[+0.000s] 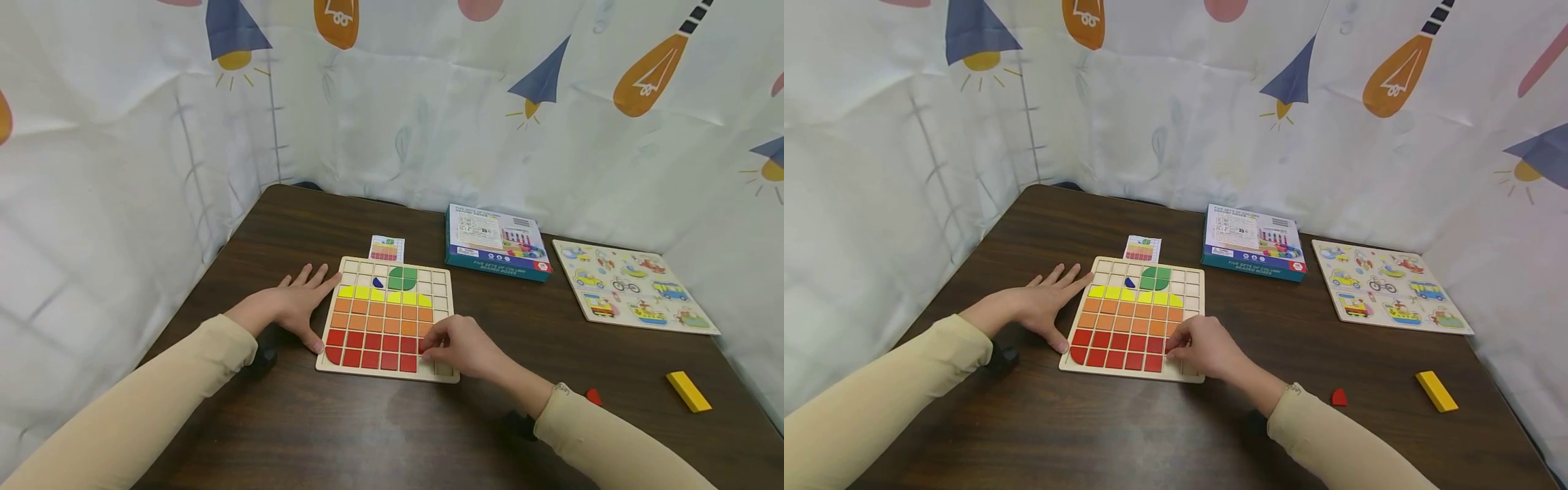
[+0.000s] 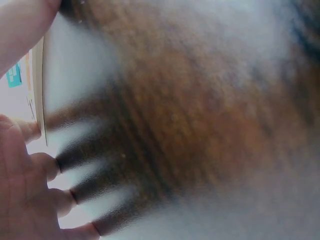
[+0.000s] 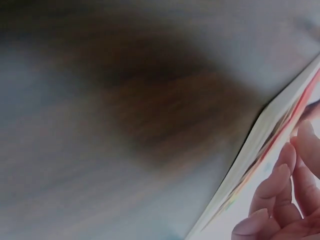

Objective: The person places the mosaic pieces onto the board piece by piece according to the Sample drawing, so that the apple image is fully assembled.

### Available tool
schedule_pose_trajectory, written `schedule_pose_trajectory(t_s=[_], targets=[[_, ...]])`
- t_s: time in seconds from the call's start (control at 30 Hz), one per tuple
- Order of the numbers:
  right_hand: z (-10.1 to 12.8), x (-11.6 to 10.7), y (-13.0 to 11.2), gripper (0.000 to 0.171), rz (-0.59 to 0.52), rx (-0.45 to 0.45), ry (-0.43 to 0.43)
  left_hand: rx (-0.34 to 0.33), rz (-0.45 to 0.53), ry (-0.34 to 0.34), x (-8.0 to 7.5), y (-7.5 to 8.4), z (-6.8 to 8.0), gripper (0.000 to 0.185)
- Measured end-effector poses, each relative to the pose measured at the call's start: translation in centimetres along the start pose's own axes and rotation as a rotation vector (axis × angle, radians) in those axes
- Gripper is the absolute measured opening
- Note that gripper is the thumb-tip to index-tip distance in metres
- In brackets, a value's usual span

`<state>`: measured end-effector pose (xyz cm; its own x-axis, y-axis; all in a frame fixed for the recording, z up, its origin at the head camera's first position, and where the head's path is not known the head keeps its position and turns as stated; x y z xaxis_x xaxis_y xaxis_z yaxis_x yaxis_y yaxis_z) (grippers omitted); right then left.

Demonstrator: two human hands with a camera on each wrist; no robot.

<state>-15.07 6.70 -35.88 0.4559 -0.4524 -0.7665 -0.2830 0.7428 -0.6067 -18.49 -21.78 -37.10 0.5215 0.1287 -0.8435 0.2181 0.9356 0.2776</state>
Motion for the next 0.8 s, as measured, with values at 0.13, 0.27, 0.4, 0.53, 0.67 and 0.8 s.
schedule_pose_trajectory(t_s=[0.13,0.27,0.4,0.53,0.67,0.8], targets=[[1.2,-1.5,1.8,0.007,-0.001,0.042,0.038,-0.001,0.001,-0.003,0.1,0.0,-0.1,0.142],[3.1,-3.3,4.3,0.007,0.017,0.081,0.076,-0.002,0.000,-0.003,0.0,0.0,-0.1,0.142],[5.7,-5.1,7.4,0.009,0.028,0.137,0.116,0.010,0.004,-0.001,0.0,0.0,-0.1,0.142],[8.8,-6.7,10.6,0.014,0.024,0.200,0.149,0.018,0.005,-0.004,-0.1,0.0,-0.1,0.143],[11.8,-7.9,13.7,0.019,0.045,0.258,0.165,0.025,0.009,-0.003,-0.2,0.2,0.0,0.143],[14.1,-8.9,16.3,0.023,0.071,0.324,0.178,0.028,0.017,-0.001,-0.2,0.1,0.0,0.143]])
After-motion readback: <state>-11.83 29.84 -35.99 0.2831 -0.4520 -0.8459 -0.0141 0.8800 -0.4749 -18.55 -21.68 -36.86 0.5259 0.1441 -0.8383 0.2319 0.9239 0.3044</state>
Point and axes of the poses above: each hand's wrist, its own z-axis away from the middle knuckle, its own x-axis out of the palm, y = z × x, the point moved 5 cm from there along -z, towards the middle knuckle, and after that the axes turned 3 degrees about -x, right-handed, at the moved point
